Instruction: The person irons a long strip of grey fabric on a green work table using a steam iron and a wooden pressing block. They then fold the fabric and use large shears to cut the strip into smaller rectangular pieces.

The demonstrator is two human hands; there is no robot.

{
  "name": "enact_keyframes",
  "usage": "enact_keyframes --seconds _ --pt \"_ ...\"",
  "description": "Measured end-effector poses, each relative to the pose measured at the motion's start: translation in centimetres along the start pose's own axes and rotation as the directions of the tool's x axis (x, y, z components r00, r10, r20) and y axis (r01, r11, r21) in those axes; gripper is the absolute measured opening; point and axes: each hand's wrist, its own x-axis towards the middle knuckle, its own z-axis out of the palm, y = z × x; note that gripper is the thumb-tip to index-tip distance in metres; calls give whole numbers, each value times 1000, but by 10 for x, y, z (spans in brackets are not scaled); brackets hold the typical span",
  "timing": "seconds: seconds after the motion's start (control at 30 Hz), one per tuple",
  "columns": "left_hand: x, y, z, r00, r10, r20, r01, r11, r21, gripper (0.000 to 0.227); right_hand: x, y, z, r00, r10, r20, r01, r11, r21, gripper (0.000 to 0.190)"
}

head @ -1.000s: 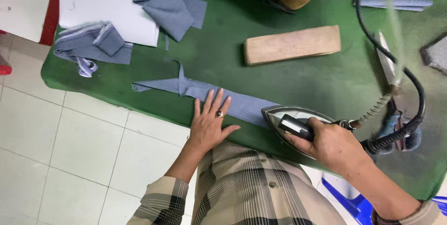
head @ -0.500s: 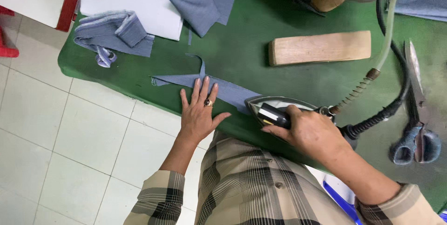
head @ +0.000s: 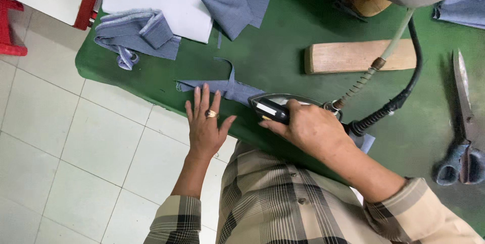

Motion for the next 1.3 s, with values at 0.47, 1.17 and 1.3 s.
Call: enact_keyframes --seconds 0.47,1.17,1.3 --pt "9 61 24 957 253 141 -211 942 -259 79 -12 31 -1 994 26 110 -25 1000 -8 65" --pt "11 65 37 914 264 308 -311 943 115 89 -118 197 45 904 398 156 -399 916 -26 67" --pt "10 62 38 916 249 314 -317 930 188 90 -122 205 46 882 445 157 -459 885 71 65"
